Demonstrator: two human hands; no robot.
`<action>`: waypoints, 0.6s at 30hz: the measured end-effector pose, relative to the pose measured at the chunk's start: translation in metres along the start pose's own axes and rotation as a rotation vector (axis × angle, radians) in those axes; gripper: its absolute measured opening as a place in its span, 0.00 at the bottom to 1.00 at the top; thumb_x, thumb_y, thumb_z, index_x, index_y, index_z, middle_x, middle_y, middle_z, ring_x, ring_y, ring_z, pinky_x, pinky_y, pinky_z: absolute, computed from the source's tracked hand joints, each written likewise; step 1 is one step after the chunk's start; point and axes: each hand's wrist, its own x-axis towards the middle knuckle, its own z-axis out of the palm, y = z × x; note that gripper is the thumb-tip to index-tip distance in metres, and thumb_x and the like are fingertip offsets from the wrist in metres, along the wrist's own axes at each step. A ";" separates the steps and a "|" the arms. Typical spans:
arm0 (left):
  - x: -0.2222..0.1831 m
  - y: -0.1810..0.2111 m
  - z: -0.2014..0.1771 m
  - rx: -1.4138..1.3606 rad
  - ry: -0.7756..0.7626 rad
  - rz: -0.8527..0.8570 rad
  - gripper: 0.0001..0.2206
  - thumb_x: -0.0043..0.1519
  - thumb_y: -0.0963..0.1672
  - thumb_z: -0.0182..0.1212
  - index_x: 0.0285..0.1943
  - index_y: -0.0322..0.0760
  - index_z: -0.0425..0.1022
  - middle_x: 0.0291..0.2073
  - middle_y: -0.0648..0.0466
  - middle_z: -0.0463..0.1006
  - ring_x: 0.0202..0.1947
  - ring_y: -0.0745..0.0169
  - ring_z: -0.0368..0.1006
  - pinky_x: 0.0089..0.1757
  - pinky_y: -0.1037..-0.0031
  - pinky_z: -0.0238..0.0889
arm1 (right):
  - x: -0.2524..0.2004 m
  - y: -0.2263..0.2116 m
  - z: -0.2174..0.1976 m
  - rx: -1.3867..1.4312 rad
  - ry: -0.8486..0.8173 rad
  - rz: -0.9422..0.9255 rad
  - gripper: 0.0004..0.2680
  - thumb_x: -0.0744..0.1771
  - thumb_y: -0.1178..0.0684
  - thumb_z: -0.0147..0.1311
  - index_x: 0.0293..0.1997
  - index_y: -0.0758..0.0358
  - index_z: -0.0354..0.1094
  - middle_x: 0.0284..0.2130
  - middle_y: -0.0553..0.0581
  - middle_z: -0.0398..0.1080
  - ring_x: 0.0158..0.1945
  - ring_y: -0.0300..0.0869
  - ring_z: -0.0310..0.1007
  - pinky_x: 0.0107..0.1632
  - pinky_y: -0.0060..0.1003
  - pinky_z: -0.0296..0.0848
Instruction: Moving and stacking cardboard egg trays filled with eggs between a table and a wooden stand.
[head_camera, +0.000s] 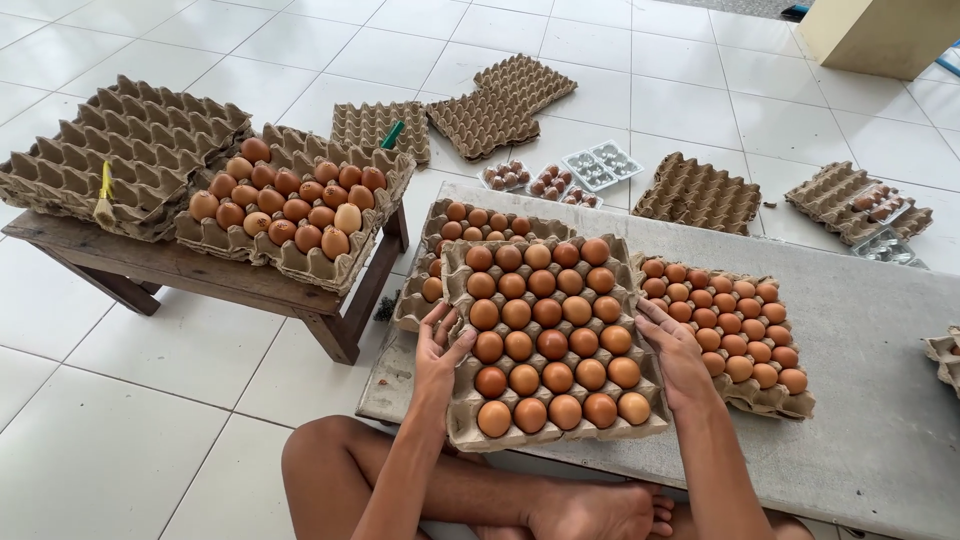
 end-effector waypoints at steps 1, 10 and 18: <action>-0.002 0.003 0.001 0.000 0.002 -0.001 0.35 0.55 0.37 0.71 0.73 0.44 0.62 0.62 0.51 0.74 0.54 0.61 0.75 0.52 0.68 0.73 | 0.000 0.001 0.000 -0.001 0.000 0.001 0.19 0.69 0.58 0.52 0.70 0.65 0.61 0.61 0.61 0.68 0.64 0.42 0.66 0.64 0.43 0.68; 0.004 0.002 -0.006 -0.005 0.004 -0.023 0.34 0.56 0.38 0.70 0.73 0.44 0.62 0.64 0.53 0.73 0.53 0.61 0.75 0.51 0.68 0.74 | 0.009 0.007 -0.002 0.006 -0.010 -0.006 0.19 0.69 0.59 0.51 0.70 0.64 0.61 0.61 0.63 0.68 0.65 0.44 0.66 0.63 0.45 0.68; 0.008 0.000 -0.011 -0.012 -0.014 -0.015 0.35 0.56 0.37 0.70 0.74 0.42 0.60 0.65 0.51 0.72 0.55 0.57 0.75 0.52 0.66 0.74 | -0.001 0.000 0.008 0.009 0.001 0.006 0.19 0.69 0.59 0.51 0.71 0.65 0.61 0.62 0.63 0.67 0.66 0.44 0.65 0.63 0.46 0.68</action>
